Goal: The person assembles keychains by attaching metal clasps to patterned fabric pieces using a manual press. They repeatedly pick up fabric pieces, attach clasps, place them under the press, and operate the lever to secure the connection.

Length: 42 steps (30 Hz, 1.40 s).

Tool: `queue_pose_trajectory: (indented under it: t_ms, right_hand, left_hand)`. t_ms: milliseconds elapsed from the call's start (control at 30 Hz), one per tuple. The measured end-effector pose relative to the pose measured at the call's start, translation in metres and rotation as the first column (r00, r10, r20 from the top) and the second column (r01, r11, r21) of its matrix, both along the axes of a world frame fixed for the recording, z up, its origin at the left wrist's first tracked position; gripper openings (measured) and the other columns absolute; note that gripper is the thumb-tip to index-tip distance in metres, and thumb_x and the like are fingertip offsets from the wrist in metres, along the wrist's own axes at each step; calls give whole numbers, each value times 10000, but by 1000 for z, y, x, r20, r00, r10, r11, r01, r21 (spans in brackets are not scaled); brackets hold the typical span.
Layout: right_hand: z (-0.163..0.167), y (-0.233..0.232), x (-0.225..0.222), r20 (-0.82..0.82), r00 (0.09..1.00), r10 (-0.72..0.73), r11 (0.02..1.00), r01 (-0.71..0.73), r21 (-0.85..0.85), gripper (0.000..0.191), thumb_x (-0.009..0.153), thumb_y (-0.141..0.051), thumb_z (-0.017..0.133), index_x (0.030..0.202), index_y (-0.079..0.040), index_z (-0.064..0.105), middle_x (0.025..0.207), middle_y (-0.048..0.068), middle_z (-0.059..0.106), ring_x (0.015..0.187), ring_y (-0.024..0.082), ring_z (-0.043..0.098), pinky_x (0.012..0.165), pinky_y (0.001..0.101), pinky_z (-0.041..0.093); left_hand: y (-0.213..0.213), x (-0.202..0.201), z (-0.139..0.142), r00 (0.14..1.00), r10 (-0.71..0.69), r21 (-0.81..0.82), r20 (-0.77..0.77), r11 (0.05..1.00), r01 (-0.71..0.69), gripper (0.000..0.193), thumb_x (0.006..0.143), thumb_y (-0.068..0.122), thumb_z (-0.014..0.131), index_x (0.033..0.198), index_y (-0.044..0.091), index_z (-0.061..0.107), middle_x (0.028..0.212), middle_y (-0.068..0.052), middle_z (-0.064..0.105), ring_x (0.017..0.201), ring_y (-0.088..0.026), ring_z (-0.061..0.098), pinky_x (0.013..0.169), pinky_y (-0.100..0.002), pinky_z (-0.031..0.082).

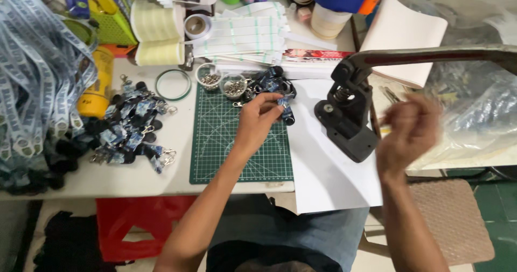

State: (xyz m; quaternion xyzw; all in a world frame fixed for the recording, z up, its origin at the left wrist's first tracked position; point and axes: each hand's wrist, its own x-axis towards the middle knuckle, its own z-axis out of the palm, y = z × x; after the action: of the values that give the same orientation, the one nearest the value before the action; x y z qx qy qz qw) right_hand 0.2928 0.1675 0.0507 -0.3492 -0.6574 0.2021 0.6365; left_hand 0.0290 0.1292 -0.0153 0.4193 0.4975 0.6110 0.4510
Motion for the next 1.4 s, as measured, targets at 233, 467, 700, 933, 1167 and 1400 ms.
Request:
queue_pose_trajectory:
  t_ms: [233,467,700,933,1167,1400]
  right_hand:
    - [16,90,40,161,985,64,901,12,-435,176,1108,-156,572,1150,-20,675,856,31,657,713,77,589,615,231,462]
    - [-23,149,8,481,595,644,757,-402,-515,296,928,-129,724,1182,10,660,1138,97,700,1050,206,623,921,346,524]
    - [-39,164,11,692,309,653,741,-450,-499,485,776,-166,792,1230,-54,665,1283,134,650,1176,246,574,1000,380,480]
    - [-29,160,16,682,346,644,765,-297,-571,644,612,-140,879,1182,2,613,1116,116,655,1002,220,583,844,377,507]
    - [-34,171,16,51,539,841,281,-354,-892,264,804,-57,775,1044,10,687,988,15,684,874,125,590,681,310,506]
    - [-33,172,16,74,443,893,286,-434,-855,126,883,-101,740,966,-8,721,953,13,690,862,107,587,702,297,526]
  left_hand:
    - [68,21,4,915,-24,66,-403,996,55,314,959,59,615,1260,89,698,874,-125,766,753,-162,753,682,-287,587]
    - [113,58,-32,240,324,395,-915,840,371,445,946,72,575,1363,-78,527,817,-110,679,789,-247,703,699,-357,573]
    - [101,60,-39,403,403,536,-822,788,304,405,944,111,663,1323,14,558,882,-100,716,817,-247,708,770,-369,576]
    - [80,62,-24,726,108,366,-679,907,208,397,843,136,719,1227,57,660,918,-149,721,890,-332,718,815,-420,573]
    - [87,61,-32,780,35,378,-625,888,263,225,819,139,754,1013,26,732,1079,-149,731,959,-343,714,861,-397,570]
    - [88,71,-25,932,-68,145,-357,981,127,256,809,107,735,1055,47,775,944,-158,764,810,-270,774,747,-350,613]
